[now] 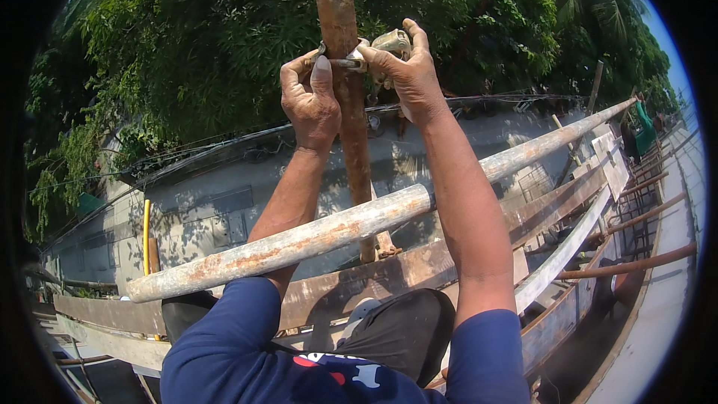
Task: The person walks along a wooden scaffold and uses a wrench to tighten a metal clamp that secures a horizontal metal pole to a vertical pole. The worker repeatedly adjusts the clamp and tightens the fastener to secure the connection.
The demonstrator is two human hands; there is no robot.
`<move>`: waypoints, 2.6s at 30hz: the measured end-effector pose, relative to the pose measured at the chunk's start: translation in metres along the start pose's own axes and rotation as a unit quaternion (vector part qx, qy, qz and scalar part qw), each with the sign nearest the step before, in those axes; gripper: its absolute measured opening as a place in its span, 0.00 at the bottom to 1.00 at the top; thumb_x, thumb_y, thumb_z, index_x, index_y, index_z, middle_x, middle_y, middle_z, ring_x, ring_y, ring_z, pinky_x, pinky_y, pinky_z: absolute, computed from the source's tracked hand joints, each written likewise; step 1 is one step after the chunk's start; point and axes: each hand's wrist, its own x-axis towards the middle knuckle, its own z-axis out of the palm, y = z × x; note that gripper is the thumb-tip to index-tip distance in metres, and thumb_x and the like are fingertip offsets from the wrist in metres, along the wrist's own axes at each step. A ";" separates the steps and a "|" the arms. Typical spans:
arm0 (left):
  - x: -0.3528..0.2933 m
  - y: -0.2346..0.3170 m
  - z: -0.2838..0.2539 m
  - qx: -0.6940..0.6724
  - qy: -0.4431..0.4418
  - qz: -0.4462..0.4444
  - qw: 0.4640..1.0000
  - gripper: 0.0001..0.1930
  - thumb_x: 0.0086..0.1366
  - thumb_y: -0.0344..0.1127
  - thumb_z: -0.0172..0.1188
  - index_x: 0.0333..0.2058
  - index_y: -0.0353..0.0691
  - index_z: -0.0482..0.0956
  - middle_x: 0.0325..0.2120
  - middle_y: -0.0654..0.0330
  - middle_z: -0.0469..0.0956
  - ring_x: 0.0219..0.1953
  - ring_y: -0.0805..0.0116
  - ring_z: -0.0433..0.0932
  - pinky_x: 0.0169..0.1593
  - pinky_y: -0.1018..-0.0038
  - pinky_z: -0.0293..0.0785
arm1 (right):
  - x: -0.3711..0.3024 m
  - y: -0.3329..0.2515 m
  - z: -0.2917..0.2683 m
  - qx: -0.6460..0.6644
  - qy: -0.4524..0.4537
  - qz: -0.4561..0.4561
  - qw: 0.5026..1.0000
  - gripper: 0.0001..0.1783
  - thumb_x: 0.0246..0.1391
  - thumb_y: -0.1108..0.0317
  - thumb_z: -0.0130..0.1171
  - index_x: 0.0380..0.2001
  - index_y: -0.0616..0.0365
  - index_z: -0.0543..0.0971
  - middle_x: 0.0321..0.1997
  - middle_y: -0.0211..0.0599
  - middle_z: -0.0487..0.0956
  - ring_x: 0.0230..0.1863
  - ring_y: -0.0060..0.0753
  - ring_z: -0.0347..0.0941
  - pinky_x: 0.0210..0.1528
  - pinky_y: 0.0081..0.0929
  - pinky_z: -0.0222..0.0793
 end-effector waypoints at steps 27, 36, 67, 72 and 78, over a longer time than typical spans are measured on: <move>0.016 -0.016 -0.019 -0.368 -0.014 -0.260 0.893 0.11 0.73 0.39 0.60 0.46 0.37 0.78 0.39 0.60 0.82 0.42 0.72 0.81 0.50 0.72 0.79 | -0.010 -0.012 0.021 -0.171 0.012 -0.151 0.974 0.24 0.50 0.57 0.79 0.41 0.57 0.76 0.37 0.31 0.82 0.39 0.20 0.79 0.43 0.23 0.78; 0.015 -0.019 -0.012 -0.310 0.030 -0.231 0.922 0.12 0.74 0.38 0.57 0.42 0.33 0.80 0.38 0.55 0.84 0.40 0.66 0.84 0.48 0.68 0.80 | -0.007 0.000 0.024 -0.105 -0.008 -0.116 0.988 0.26 0.53 0.63 0.77 0.49 0.58 0.74 0.44 0.30 0.82 0.44 0.19 0.80 0.48 0.22 0.78; 0.022 -0.019 -0.016 -0.294 0.031 -0.236 0.925 0.12 0.73 0.42 0.62 0.40 0.40 0.74 0.34 0.58 0.82 0.38 0.67 0.85 0.45 0.62 0.86 | 0.004 -0.002 0.014 0.073 -0.124 -0.065 0.987 0.37 0.46 0.59 0.78 0.57 0.58 0.73 0.46 0.30 0.80 0.49 0.23 0.78 0.59 0.27 0.72; 0.026 -0.023 -0.018 -0.242 0.008 -0.249 0.938 0.23 0.72 0.58 0.60 0.36 0.40 0.73 0.31 0.59 0.81 0.35 0.67 0.84 0.42 0.60 0.87 | 0.003 -0.001 0.011 0.055 -0.128 -0.081 0.987 0.34 0.46 0.62 0.78 0.54 0.57 0.73 0.45 0.29 0.80 0.48 0.23 0.78 0.58 0.27 0.72; 0.018 -0.017 -0.023 -0.337 -0.002 -0.199 0.920 0.24 0.75 0.60 0.50 0.41 0.41 0.72 0.36 0.56 0.81 0.46 0.62 0.82 0.50 0.54 0.81 | 0.004 -0.001 0.015 0.080 -0.115 -0.079 0.987 0.24 0.47 0.64 0.78 0.45 0.53 0.76 0.41 0.25 0.81 0.44 0.19 0.77 0.53 0.25 0.73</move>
